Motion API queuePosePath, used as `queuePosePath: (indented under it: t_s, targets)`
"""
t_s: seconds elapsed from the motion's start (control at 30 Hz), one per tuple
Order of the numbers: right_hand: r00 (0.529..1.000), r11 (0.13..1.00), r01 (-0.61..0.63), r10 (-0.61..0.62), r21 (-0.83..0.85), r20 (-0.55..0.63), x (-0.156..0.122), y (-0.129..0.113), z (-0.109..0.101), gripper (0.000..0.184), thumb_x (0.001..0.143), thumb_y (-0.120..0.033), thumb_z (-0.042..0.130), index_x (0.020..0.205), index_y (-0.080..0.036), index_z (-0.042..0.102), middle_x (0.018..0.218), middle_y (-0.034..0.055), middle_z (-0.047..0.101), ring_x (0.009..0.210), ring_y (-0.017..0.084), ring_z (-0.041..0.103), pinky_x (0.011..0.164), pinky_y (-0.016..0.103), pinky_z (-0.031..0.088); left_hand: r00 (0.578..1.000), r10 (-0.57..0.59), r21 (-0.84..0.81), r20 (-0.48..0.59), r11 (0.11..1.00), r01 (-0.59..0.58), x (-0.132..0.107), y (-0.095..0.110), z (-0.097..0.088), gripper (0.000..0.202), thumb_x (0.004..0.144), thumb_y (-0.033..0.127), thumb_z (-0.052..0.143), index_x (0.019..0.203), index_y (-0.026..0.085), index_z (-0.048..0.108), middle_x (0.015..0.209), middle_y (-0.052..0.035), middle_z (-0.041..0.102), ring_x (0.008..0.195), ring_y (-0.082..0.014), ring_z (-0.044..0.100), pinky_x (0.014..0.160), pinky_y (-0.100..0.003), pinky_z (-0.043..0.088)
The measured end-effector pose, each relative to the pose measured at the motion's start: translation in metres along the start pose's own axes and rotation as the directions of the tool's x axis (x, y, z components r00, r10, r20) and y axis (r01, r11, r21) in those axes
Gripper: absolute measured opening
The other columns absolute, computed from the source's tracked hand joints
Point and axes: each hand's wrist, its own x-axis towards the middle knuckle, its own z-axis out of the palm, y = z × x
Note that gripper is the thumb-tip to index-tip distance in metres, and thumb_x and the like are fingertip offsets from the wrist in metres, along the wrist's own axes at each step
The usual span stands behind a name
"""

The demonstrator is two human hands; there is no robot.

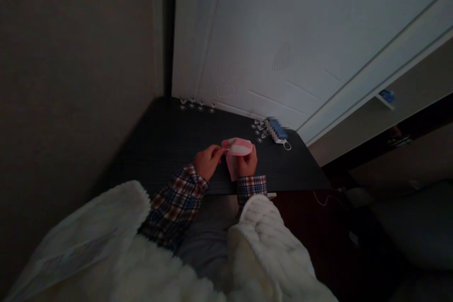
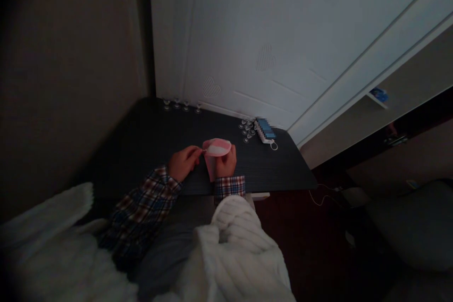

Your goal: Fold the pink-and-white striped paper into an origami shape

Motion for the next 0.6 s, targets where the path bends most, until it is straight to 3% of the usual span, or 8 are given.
queuePosePath:
  t_s: [0.23,0.5,0.6]
  targets:
    - [0.997,0.997,-0.051,0.054,0.052,-0.062,0.0031,0.0027,0.0040,0.023,0.074,-0.028,0.059,0.091,-0.013,0.059,0.088,0.0029,0.061,0.079,0.013,0.056,0.070,0.022,0.044,0.999,0.013,-0.104,-0.040,0.994,-0.017,-0.0012,-0.0022,0.0054,0.030,0.083,0.039,0.048,0.104,0.018,0.053,0.076,-0.0014,0.066,0.049,-0.0105,0.053,0.050,-0.022,0.037]
    - [0.988,0.963,-0.144,0.152,0.229,-0.016,0.0075,-0.0002,0.0059,0.024,0.067,-0.027,0.064,0.086,-0.012,0.062,0.083,0.0021,0.065,0.075,0.013,0.058,0.070,0.023,0.047,0.998,0.055,-0.165,-0.008,0.985,-0.056,0.0000,-0.0062,0.0063,0.025,0.086,0.042,0.042,0.093,0.020,0.050,0.065,0.0023,0.060,0.043,-0.0091,0.049,0.047,-0.021,0.035]
    - [0.968,0.893,-0.238,0.249,0.383,0.021,0.0074,-0.0060,0.0087,0.024,0.064,-0.029,0.067,0.082,-0.014,0.062,0.079,0.0024,0.066,0.073,0.015,0.060,0.067,0.026,0.050,0.999,0.036,-0.238,-0.012,0.970,-0.038,0.0014,-0.0077,0.0076,0.029,0.087,0.045,0.037,0.090,0.019,0.049,0.062,0.0023,0.058,0.042,-0.0093,0.047,0.045,-0.021,0.034]
